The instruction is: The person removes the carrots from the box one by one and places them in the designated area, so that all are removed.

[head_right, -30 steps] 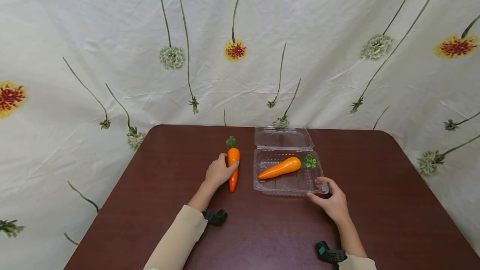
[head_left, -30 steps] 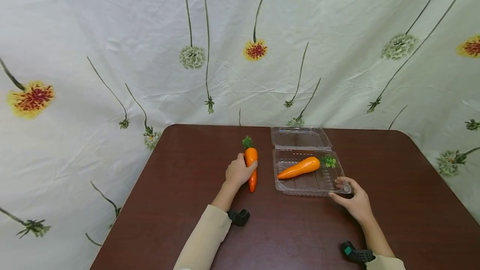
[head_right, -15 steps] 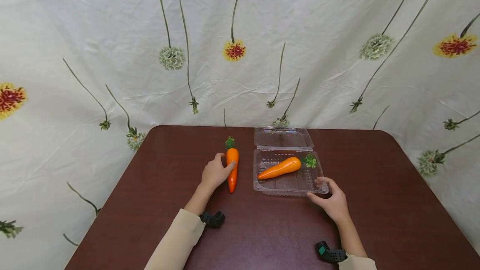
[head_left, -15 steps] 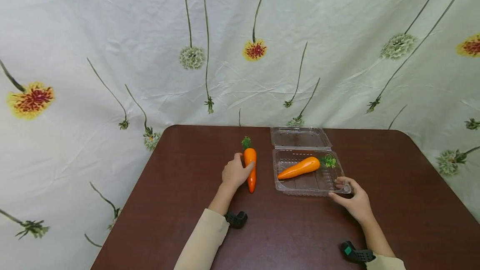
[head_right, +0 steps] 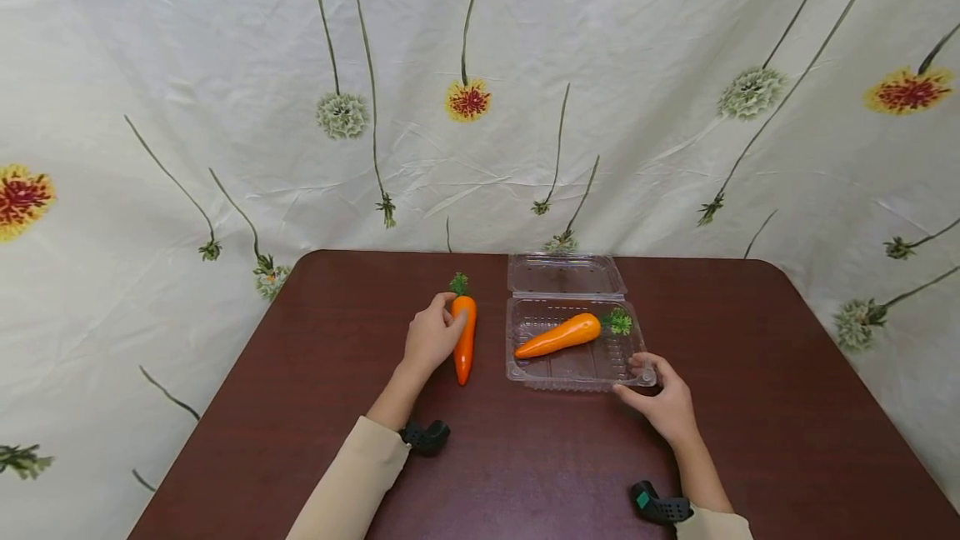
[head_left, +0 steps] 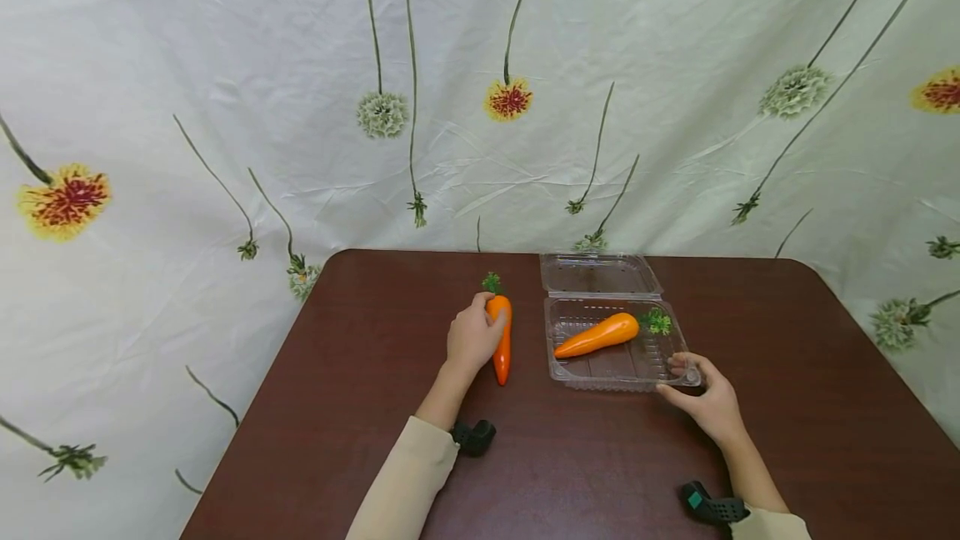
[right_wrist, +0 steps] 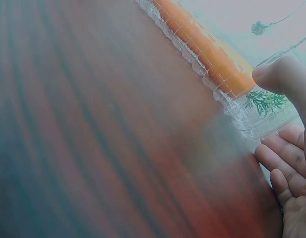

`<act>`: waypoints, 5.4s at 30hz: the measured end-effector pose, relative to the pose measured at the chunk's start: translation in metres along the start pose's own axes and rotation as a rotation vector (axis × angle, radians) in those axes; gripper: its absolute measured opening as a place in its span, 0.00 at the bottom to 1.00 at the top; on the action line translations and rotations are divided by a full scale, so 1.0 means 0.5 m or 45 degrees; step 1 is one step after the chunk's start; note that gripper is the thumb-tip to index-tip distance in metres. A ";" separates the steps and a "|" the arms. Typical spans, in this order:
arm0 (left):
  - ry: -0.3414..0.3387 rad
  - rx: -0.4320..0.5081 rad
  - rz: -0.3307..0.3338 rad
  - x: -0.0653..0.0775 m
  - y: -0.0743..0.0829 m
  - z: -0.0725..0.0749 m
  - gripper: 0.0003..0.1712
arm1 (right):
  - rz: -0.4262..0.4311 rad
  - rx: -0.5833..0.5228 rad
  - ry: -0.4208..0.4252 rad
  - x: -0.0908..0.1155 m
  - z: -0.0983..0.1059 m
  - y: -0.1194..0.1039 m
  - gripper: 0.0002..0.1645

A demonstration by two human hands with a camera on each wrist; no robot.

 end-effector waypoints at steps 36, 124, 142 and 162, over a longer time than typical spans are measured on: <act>-0.569 0.181 -0.343 -0.012 0.206 -0.164 0.21 | -0.015 -0.002 -0.010 -0.003 0.003 -0.001 0.34; -0.620 -0.192 -0.512 -0.024 0.226 -0.247 0.31 | -0.019 -0.073 -0.001 -0.002 -0.003 0.001 0.33; -0.392 0.373 -0.431 -0.032 0.217 -0.203 0.31 | -0.004 -0.056 0.017 -0.004 -0.002 -0.004 0.33; -0.221 0.586 -0.222 -0.013 0.200 -0.139 0.29 | -0.015 -0.046 0.015 -0.002 -0.001 -0.004 0.32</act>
Point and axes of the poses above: each hand's wrist, its own x-axis away from the middle knuckle, its own z-axis out of the back of the hand, y = z × x, the point moved 6 cm from there along -x, towards the middle knuckle, and after that the axes turned 4 degrees about -y, right-handed, at the moved point
